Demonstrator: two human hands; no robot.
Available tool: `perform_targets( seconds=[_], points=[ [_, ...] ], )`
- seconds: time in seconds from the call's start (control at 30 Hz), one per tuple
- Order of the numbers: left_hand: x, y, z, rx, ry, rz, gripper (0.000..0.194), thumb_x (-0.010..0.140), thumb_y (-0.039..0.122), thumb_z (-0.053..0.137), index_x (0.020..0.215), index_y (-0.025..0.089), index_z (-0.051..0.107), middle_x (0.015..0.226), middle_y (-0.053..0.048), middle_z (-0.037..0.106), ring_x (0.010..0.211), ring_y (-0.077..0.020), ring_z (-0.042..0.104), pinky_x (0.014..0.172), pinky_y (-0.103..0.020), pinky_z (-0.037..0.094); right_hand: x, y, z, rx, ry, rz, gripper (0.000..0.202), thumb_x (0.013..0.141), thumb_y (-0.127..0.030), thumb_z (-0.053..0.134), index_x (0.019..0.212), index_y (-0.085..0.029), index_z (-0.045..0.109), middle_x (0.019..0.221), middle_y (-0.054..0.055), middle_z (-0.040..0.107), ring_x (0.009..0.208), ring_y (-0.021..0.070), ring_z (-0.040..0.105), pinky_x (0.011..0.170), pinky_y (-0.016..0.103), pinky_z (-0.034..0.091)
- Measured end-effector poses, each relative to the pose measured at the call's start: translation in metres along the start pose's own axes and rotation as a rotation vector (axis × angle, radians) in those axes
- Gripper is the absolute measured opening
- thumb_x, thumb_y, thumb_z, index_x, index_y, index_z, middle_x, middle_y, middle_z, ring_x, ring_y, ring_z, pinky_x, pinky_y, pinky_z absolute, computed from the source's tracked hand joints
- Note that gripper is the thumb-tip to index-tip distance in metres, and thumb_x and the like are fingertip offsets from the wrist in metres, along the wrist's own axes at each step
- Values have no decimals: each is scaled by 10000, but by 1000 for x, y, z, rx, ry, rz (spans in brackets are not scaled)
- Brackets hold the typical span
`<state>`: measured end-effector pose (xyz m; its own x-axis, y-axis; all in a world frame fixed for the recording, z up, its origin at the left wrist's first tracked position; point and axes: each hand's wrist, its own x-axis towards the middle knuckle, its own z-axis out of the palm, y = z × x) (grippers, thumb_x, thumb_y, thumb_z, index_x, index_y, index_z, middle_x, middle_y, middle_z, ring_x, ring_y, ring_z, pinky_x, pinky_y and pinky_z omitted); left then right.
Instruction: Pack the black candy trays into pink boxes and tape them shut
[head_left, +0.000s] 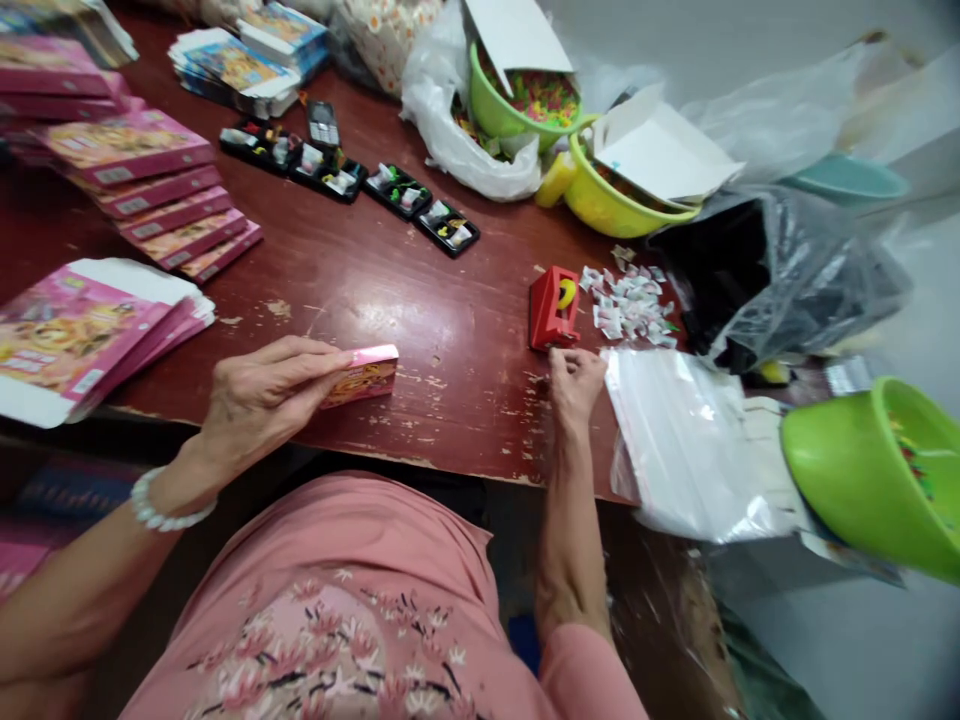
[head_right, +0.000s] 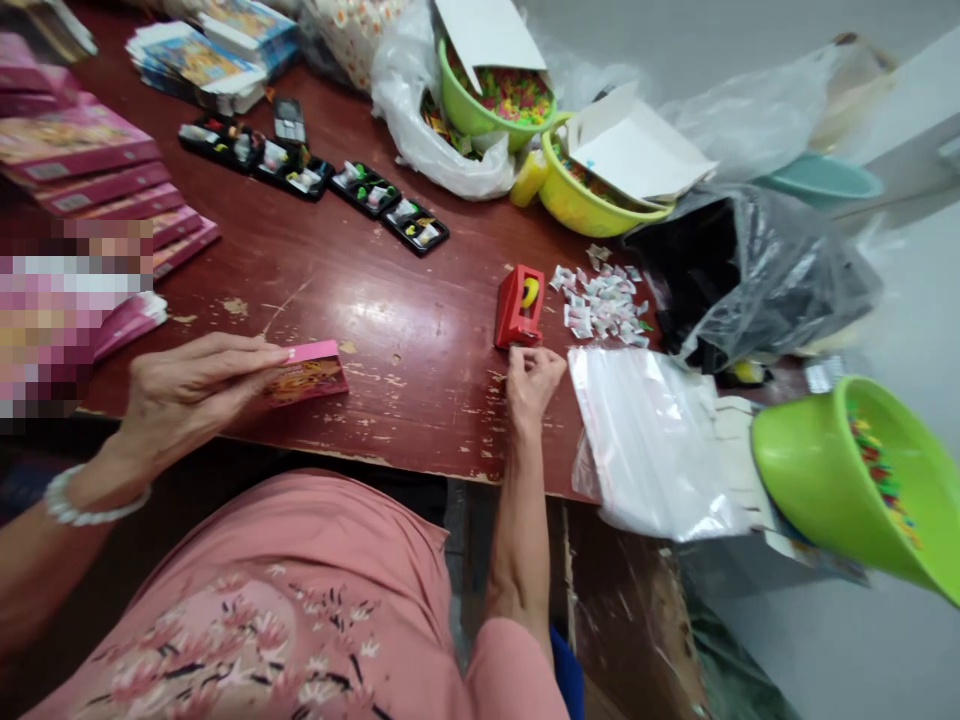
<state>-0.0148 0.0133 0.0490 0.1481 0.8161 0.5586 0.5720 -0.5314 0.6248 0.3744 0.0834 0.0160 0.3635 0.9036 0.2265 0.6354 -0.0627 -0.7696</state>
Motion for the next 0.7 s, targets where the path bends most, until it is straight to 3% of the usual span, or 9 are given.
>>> perform_targets(
  seconds=[0.07,0.13,0.2,0.3,0.47,0.7],
  points=[
    [2,0,1,-14,4,1,180,938,186,690,1065,244,802,1010,-32,808,881,-168,759,793,-289,619,-27,-34,9,168,-68,20,254,886,-441,644,847,-197,701,741,-1,615,646,145,552,657,304,517],
    [4,0,2,-37,-12,-26,167,949,199,672,1052,229,801,1002,-42,809,884,-169,759,806,-284,613,-58,-76,25,381,-271,-17,208,893,-418,704,916,-217,750,755,-5,674,627,135,572,628,284,516],
    [4,-1,2,-45,-25,-64,176,952,218,666,1077,221,789,1020,-47,810,906,-176,764,826,-286,612,-87,-116,45,515,-459,-126,163,908,-388,720,926,-238,779,819,9,740,690,153,648,696,305,568],
    [1,-2,3,5,-8,-97,241,942,238,679,1171,201,747,1100,-66,808,959,-189,775,857,-285,615,-113,-153,77,542,-525,-300,134,944,-340,698,974,-263,803,943,26,799,831,195,734,826,348,607],
    [-8,-4,5,81,33,-76,417,951,264,673,1360,211,609,1213,-72,780,954,-169,786,834,-246,620,-116,-154,98,319,-409,-431,184,968,-347,689,1104,-297,802,1072,41,819,904,232,768,884,377,606],
    [-19,-16,8,130,-24,121,339,1018,213,554,1347,269,617,1221,-51,760,1075,-175,750,982,-301,594,-114,-150,94,272,-432,-322,311,942,-402,716,1213,-261,769,1057,66,822,882,250,783,862,398,618]
  ],
)
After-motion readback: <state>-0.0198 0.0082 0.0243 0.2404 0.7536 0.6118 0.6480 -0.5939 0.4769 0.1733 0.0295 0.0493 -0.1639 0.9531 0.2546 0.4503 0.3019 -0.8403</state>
